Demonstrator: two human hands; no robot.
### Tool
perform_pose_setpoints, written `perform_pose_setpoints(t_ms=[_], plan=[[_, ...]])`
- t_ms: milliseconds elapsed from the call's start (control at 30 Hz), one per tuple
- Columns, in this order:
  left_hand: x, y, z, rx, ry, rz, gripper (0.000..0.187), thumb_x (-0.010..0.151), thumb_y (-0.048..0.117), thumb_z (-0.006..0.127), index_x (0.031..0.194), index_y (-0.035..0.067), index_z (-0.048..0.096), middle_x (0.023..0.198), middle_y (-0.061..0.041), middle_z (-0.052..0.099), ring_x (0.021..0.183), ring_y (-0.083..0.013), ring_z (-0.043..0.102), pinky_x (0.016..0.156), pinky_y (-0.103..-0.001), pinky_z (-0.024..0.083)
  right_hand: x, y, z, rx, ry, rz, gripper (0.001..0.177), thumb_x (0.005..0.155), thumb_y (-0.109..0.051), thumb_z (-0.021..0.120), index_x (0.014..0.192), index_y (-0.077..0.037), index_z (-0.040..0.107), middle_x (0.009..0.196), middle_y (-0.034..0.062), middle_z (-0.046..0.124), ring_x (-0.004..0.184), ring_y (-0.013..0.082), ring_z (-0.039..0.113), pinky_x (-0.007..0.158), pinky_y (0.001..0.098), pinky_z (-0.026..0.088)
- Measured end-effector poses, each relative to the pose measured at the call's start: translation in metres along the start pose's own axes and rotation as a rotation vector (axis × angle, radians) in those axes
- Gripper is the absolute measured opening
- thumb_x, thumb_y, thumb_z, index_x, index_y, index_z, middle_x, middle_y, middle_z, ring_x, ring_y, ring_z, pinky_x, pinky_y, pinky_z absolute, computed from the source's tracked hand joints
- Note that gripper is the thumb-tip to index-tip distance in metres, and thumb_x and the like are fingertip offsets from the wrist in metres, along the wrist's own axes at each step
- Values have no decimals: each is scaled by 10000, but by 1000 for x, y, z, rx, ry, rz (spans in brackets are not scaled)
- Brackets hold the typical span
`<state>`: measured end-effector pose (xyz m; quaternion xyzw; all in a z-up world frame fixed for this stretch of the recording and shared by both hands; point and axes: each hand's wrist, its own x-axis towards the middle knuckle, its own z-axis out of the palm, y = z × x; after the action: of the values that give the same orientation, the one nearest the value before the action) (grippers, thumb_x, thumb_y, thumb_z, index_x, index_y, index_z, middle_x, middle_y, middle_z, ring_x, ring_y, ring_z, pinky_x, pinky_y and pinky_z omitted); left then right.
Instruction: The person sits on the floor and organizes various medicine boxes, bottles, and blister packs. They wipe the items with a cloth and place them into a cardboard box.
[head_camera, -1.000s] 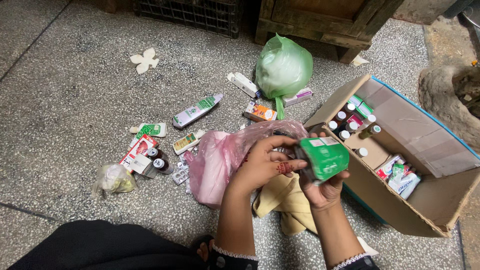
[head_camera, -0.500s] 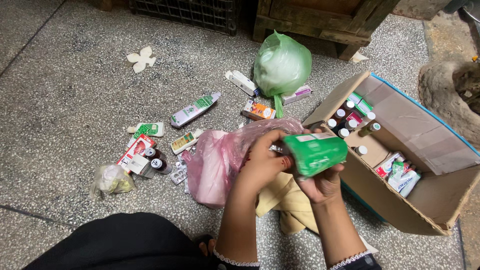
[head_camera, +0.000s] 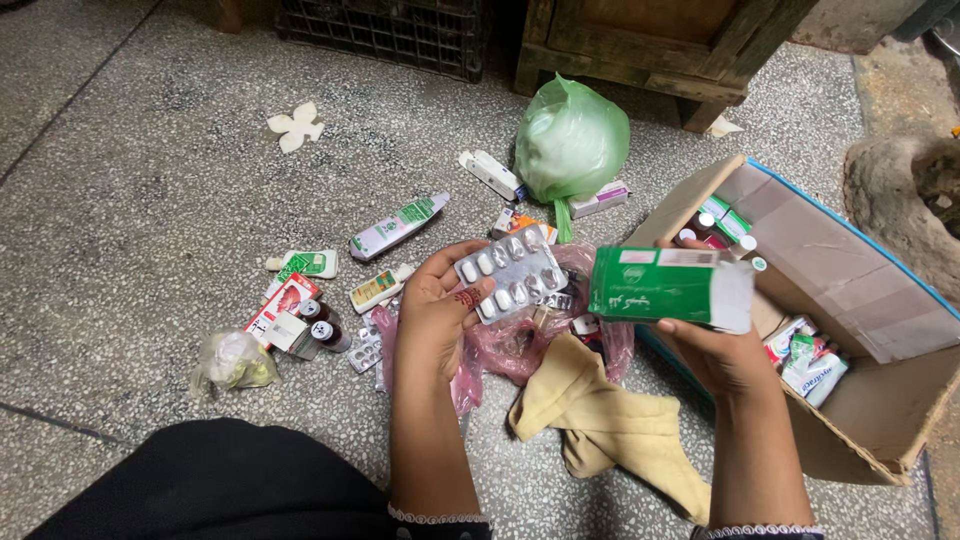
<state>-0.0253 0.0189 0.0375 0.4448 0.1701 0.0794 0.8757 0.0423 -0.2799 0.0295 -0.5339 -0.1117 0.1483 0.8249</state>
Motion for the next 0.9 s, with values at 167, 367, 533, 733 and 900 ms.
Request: perform_pose_setpoints(t_ms=[167,367,533,733,900], plan=[[-5,9,3,11,21,-51,470,850,-135,624,1298,4,626,1160,-123,737,952,-167,731,747,-283,628,-1,23,-1,-325,15,199,905,614,57,797,1455,-68,486,1338,111,640,1252,258,617,1066,403,500],[1,-6,-12,-25,76,-2,316,897,-75,677,1194,14,616,1072,-122,729,845,-159,718,666,-286,595,-1,77,-16,-1346,-244,637,972,594,-262,926,1443,-134,470,1281,133,700,1227,303,649,1083,406,489],[20,-40,-34,18,192,-64,237,913,-40,632,1125,39,559,1008,-133,714,755,-209,712,602,-359,603,-12,115,10,-1695,-114,789,1090,596,-541,969,1440,-94,442,1467,142,523,1330,372,510,1097,460,440],[42,-99,-63,-22,235,-205,444,861,-150,484,1251,61,507,1130,-103,682,936,-233,715,713,-409,646,-12,135,23,-1351,-320,650,969,648,-621,836,1393,-70,556,1344,193,633,1240,328,635,1064,411,493],[56,-131,-84,-73,237,-209,537,866,-119,491,1383,15,548,1168,-136,711,963,-262,727,764,-424,636,20,163,-11,-1050,-104,719,658,911,-600,589,1249,-54,730,1253,192,746,1194,324,709,1029,402,508]])
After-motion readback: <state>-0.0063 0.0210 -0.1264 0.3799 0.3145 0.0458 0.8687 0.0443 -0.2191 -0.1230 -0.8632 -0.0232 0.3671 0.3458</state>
